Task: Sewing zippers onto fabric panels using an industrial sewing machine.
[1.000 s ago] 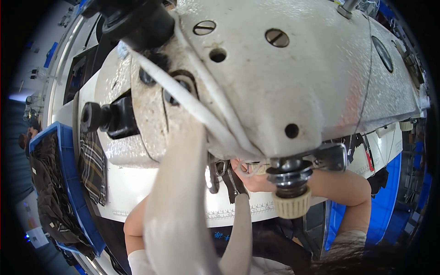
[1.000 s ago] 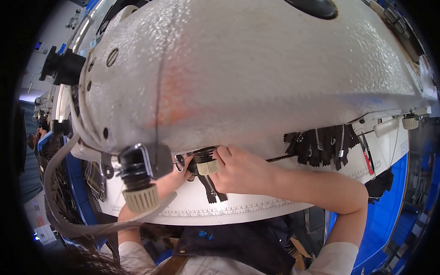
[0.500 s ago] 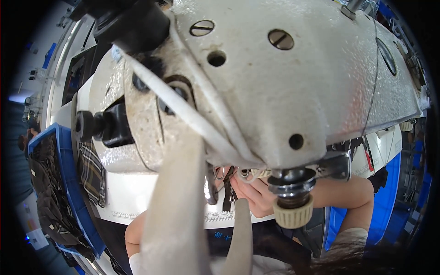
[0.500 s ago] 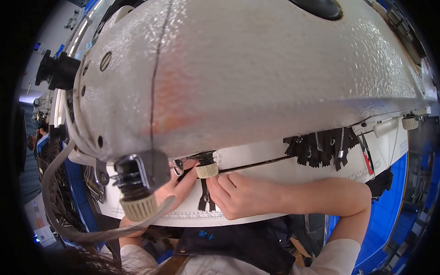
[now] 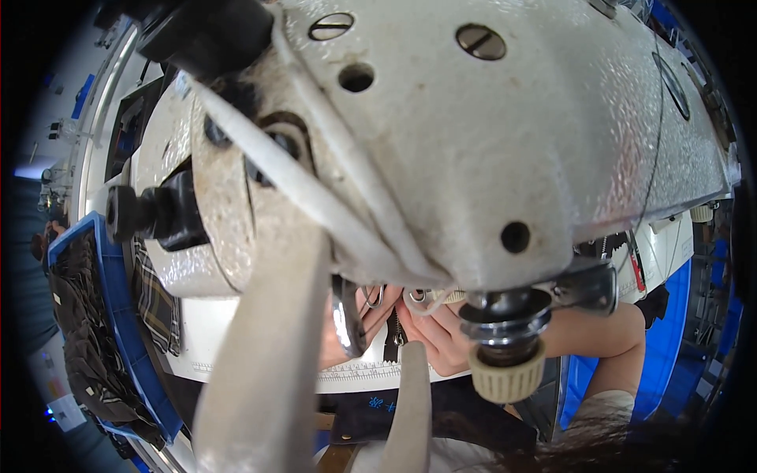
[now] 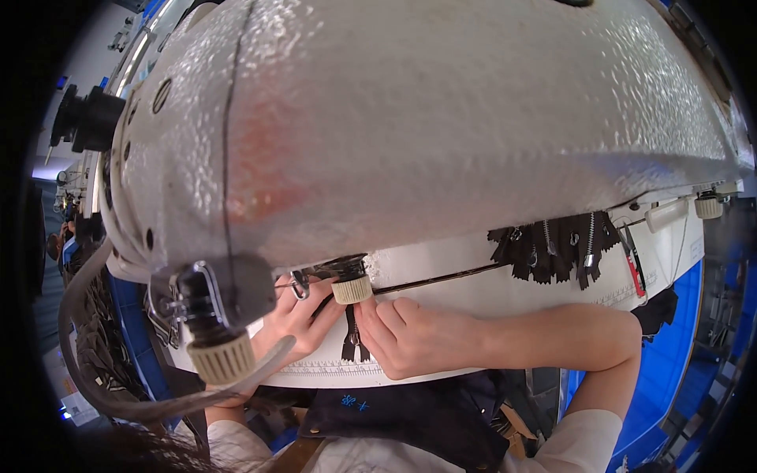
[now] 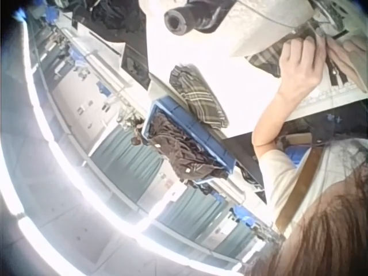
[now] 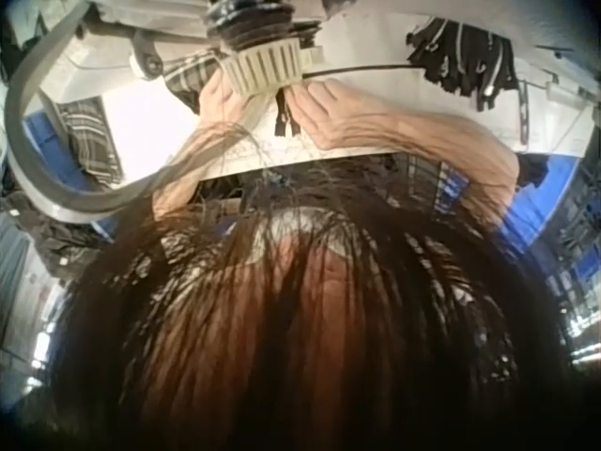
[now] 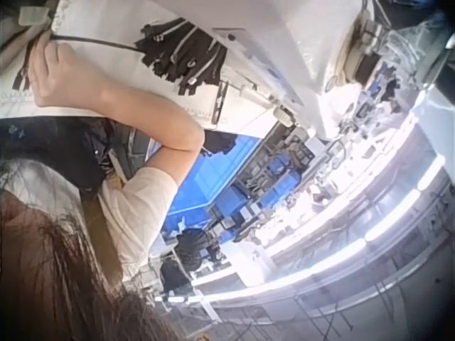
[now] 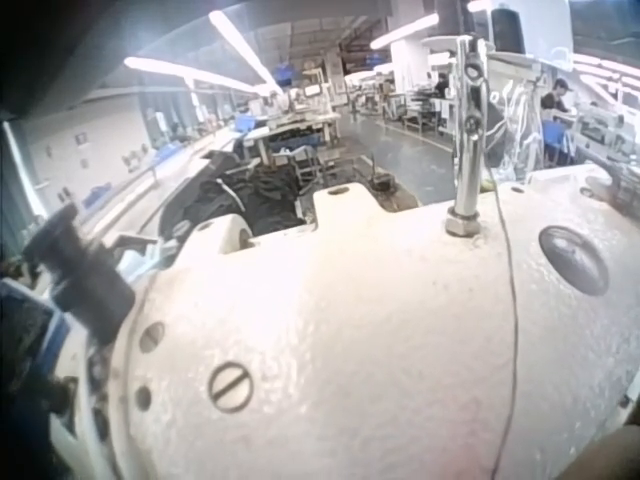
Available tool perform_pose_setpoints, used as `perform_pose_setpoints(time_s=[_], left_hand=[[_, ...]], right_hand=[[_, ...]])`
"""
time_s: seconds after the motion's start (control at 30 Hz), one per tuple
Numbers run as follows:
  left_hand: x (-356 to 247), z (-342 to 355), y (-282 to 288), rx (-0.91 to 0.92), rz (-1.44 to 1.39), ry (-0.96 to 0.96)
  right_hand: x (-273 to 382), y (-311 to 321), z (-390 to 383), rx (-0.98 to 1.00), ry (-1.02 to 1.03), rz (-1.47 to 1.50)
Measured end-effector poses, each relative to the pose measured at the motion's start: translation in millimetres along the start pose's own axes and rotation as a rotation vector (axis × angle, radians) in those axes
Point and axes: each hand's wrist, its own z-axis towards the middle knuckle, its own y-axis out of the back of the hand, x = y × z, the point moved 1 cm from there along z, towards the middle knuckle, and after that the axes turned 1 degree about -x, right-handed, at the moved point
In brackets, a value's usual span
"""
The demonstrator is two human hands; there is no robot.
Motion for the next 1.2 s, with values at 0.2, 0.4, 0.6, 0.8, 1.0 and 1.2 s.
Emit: perform_pose_setpoints(time_s=[0.2, 0.4, 0.6, 0.8, 1.0, 1.2], left_hand=[[-3.2, 4.2, -1.6, -0.107, 0.046, -0.002], [2.4, 7.1, -5.4, -0.253, -0.273, 0.132], [0.4, 15.6, -3.1, -0.268, -0.198, 0.066], [4.6, 7.4, -10.9, -0.334, -0.217, 0.017], [-0.1, 14.0, -14.7, -0.350, -0.206, -0.015], [-0.3, 11.1, -16.9, -0.360, -0.191, -0.020]], right_hand=[[-2.3, 3.2, 1.1, 0.028, 0.022, -0.010], [-5.3, 2.3, 4.2, -0.005, 0.044, -0.006], [-18.2, 17.0, 7.4, 0.112, 0.194, -0.050], [-8.5, 3.3, 8.7, 0.065, 0.143, -0.039], [-15.7, 15.8, 7.3, 0.095, 0.192, -0.093], [-4.6, 4.4, 3.3, 0.019, 0.024, -0.032]])
